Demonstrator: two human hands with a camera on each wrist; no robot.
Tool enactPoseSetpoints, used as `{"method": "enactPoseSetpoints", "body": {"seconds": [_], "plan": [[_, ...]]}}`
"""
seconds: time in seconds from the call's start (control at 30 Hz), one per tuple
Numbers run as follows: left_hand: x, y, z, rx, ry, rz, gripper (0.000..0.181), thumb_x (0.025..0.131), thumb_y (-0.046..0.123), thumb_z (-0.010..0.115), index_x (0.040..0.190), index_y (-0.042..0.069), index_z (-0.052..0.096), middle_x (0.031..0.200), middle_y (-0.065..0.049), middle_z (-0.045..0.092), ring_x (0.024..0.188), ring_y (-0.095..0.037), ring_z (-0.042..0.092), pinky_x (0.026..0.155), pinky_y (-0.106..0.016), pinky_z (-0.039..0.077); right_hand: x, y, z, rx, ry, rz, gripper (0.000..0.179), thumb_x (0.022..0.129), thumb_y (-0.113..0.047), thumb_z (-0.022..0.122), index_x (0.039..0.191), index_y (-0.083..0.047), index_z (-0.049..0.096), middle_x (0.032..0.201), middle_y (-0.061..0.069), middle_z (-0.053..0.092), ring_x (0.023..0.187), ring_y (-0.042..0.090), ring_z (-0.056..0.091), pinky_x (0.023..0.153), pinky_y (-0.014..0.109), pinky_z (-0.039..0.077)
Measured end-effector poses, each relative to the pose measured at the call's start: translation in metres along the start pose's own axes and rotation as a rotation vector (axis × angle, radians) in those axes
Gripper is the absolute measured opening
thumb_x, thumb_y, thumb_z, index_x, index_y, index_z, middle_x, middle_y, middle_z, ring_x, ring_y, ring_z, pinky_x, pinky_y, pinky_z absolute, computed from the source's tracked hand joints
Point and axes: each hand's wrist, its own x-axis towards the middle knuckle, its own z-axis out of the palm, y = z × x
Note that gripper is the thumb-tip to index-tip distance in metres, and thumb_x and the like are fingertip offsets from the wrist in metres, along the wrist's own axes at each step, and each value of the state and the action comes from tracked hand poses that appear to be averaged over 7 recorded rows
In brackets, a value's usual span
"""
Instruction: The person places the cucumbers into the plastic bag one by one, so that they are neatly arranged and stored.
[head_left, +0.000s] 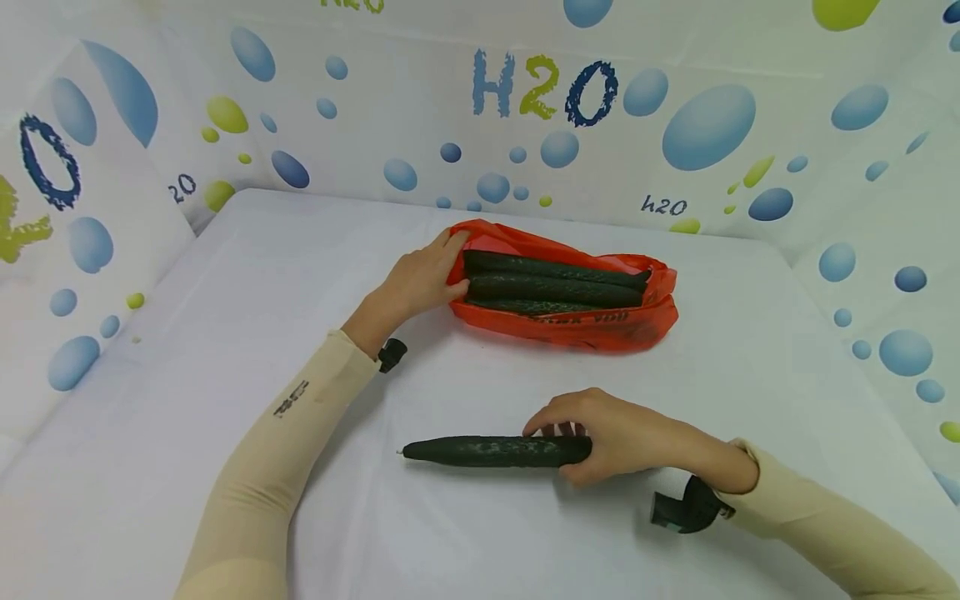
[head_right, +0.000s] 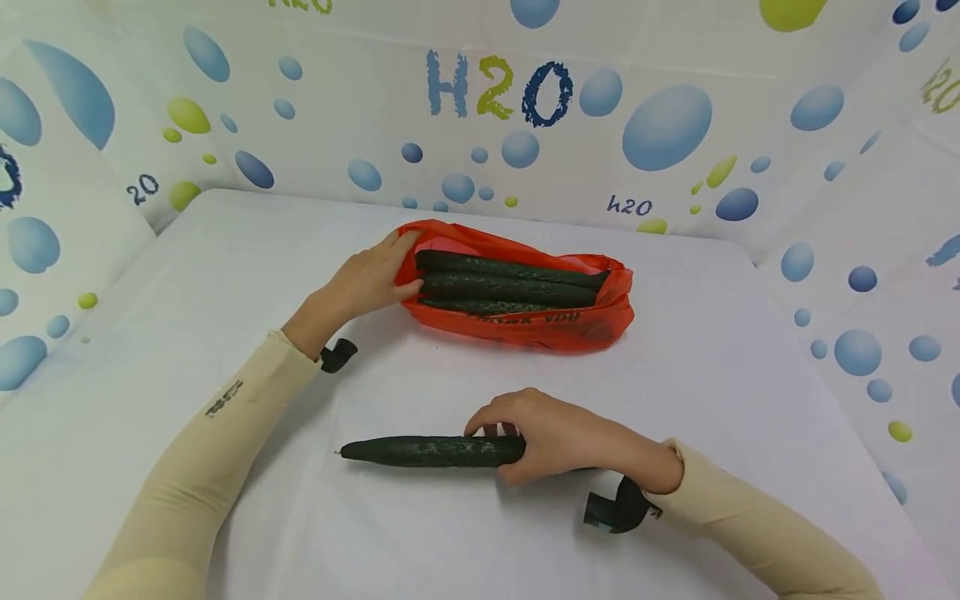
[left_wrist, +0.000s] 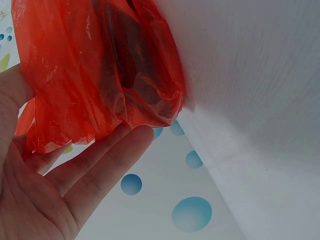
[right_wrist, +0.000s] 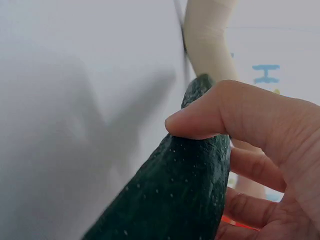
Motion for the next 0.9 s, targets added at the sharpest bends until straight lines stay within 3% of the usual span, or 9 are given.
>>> {"method": "enactPoseSetpoints", "body": {"seconds": [0.23, 0.47, 0.73, 0.9], "plan": [[0.001, 0.001, -0.001, -0.005, -0.005, -0.001, 0.07, 0.093, 0.026, 0.062, 0.149, 0.004, 0.025, 0.143, -0.02, 0.04, 0.113, -0.036, 0.058, 0.09, -0.052, 0.053, -0.003, -0.005, -0.026, -0.046, 0.121, -0.021, 0.047, 0.075, -0.01, 0.077, 0.12, -0.021, 0.067, 0.101, -0.014, 0.064, 0.085, 0.005, 0.055, 0.073, 0.024, 0.052], [0.003, 0.001, -0.005, -0.017, -0.018, -0.012, 0.071, 0.093, 0.025, 0.062, 0.149, 0.004, 0.024, 0.145, -0.019, 0.038, 0.114, -0.036, 0.057, 0.092, -0.052, 0.052, 0.002, -0.014, -0.057, -0.084, 0.266, -0.146, 0.045, 0.075, -0.006, 0.077, 0.118, -0.014, 0.068, 0.104, -0.007, 0.068, 0.084, 0.006, 0.058, 0.071, 0.026, 0.054], [0.003, -0.002, -0.005, -0.029, 0.026, 0.052, 0.067, 0.092, 0.022, 0.063, 0.146, 0.002, 0.028, 0.139, -0.021, 0.044, 0.104, -0.036, 0.061, 0.082, -0.051, 0.056, 0.012, -0.017, -0.092, -0.107, 0.404, -0.223, 0.045, 0.074, -0.003, 0.078, 0.117, -0.012, 0.071, 0.109, -0.003, 0.069, 0.1, 0.011, 0.06, 0.078, 0.029, 0.055], [0.005, -0.003, -0.005, -0.035, 0.038, 0.067, 0.06, 0.095, 0.021, 0.06, 0.144, 0.003, 0.03, 0.141, -0.022, 0.043, 0.108, -0.039, 0.06, 0.082, -0.053, 0.055, 0.02, -0.012, -0.108, -0.072, 0.456, -0.21, 0.041, 0.075, -0.001, 0.075, 0.115, -0.01, 0.072, 0.109, 0.0, 0.07, 0.1, 0.012, 0.06, 0.077, 0.024, 0.053]]}}
